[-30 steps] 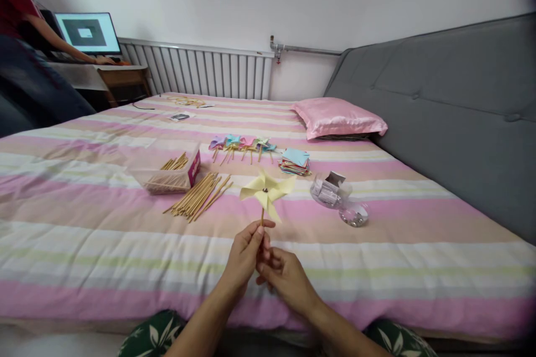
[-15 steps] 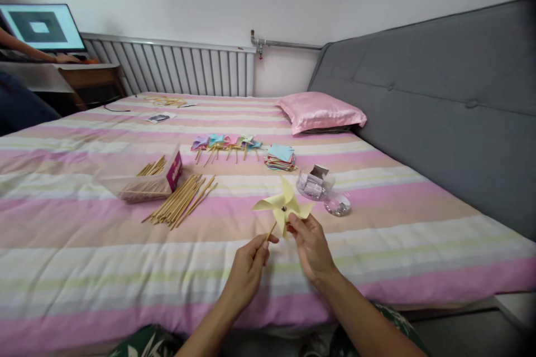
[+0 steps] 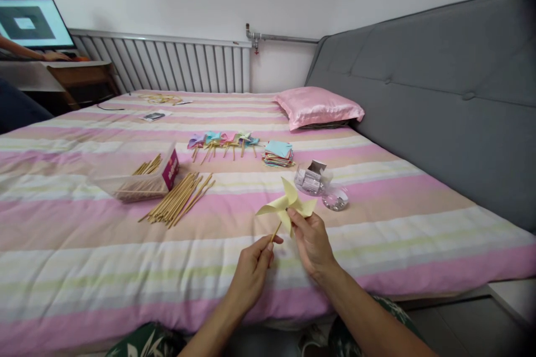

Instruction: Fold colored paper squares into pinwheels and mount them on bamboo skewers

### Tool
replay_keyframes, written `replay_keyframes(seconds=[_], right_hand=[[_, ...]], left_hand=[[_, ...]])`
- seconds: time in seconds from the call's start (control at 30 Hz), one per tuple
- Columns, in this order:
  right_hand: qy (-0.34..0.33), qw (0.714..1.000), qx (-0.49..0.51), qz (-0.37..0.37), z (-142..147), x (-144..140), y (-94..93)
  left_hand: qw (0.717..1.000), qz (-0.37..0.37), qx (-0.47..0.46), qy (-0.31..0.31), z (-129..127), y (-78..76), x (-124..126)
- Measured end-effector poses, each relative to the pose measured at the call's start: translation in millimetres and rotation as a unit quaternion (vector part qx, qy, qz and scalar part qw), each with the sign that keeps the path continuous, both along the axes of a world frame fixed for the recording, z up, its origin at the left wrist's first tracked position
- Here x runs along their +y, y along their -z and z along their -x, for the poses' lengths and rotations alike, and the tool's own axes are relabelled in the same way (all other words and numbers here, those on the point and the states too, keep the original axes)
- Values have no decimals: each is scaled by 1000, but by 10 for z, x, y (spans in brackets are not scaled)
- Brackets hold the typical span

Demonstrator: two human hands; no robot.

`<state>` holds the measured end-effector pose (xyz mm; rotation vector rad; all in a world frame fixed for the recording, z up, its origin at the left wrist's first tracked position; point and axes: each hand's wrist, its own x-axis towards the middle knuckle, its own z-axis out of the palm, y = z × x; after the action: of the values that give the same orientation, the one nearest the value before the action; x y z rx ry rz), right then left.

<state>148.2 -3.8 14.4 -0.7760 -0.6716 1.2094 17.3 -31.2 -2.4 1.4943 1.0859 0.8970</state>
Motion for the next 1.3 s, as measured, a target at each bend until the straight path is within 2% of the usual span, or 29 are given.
replay_keyframes(seconds=[0.5,0.93,1.03,1.17,1.3], right_hand=[[59,998,-14,36,8,7,82],[59,997,-5,46,32,-3,31],[33,999,-10,28,34,-9,8],[-2,1000,0,11,-7,-7,-10],[-9,998,-47,44,-9,-18,59]], left_hand=[[999,26,-37,14,-44,39,-52],[998,34,-40,18,-51,58,-52],[998,37,-51,15,-59,54,-52],[994,61,-90,-15,-23,11,-1],[981,78,-156,-90,115,-71,98]])
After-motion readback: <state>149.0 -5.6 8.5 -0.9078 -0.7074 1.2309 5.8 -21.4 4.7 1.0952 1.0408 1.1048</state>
